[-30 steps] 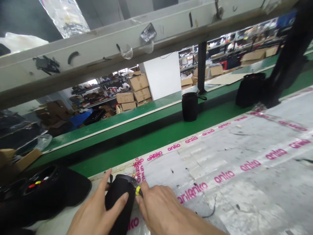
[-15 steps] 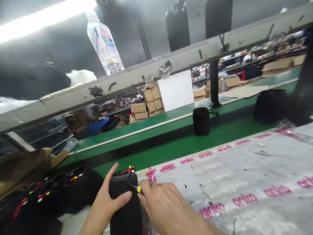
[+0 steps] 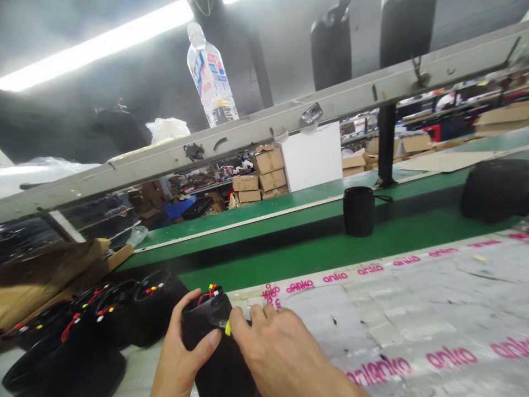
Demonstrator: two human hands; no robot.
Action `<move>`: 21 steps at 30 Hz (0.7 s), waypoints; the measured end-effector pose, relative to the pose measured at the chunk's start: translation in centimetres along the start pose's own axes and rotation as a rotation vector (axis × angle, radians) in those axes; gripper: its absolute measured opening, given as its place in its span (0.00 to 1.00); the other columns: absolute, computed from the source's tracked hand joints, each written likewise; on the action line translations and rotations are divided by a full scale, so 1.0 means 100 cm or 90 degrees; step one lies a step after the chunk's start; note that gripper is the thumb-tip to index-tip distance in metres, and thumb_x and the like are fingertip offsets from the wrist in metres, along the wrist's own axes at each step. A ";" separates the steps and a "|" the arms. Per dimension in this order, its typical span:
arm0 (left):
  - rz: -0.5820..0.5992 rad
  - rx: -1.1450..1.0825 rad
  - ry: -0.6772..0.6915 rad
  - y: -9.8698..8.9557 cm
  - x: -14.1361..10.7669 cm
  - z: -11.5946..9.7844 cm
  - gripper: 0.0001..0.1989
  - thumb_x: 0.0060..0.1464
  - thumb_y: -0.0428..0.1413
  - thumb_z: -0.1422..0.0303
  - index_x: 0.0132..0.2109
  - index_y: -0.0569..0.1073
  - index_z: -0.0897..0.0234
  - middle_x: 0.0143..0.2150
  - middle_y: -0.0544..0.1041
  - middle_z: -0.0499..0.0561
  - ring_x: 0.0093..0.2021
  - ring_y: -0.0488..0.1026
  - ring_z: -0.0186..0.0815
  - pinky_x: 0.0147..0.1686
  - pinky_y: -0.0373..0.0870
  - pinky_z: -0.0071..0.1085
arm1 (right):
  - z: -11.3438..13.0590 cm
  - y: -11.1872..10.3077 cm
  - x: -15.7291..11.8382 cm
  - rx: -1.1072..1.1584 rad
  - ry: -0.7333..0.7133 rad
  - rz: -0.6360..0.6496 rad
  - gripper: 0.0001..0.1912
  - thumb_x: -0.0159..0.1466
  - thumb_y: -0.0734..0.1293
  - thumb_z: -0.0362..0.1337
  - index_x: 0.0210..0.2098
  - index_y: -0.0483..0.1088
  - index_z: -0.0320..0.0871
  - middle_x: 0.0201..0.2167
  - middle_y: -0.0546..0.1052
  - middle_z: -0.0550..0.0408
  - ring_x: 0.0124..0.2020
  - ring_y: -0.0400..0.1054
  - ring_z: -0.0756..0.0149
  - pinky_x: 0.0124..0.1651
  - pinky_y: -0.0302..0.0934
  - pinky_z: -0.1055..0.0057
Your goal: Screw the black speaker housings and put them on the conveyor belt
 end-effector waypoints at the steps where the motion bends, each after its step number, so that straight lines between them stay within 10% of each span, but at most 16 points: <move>1: 0.000 0.006 0.002 0.000 0.000 -0.001 0.41 0.36 0.66 0.53 0.57 0.64 0.61 0.44 0.77 0.52 0.40 0.75 0.42 0.44 0.71 0.34 | -0.001 -0.001 0.000 -0.002 0.000 0.004 0.23 0.53 0.65 0.25 0.47 0.58 0.44 0.33 0.72 0.54 0.28 0.69 0.58 0.22 0.49 0.64; 21: -0.039 0.026 -0.006 -0.001 -0.009 -0.009 0.41 0.37 0.65 0.56 0.59 0.62 0.60 0.45 0.77 0.52 0.41 0.75 0.41 0.45 0.73 0.35 | 0.000 -0.003 -0.002 0.068 0.031 -0.067 0.12 0.64 0.63 0.30 0.45 0.56 0.45 0.27 0.72 0.58 0.22 0.71 0.59 0.20 0.52 0.65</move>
Point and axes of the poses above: each hand's wrist, its own x-axis towards the middle knuckle, its own y-axis out of the palm, z = x × y, the point moved 9 cm from there along x, towards the middle knuckle
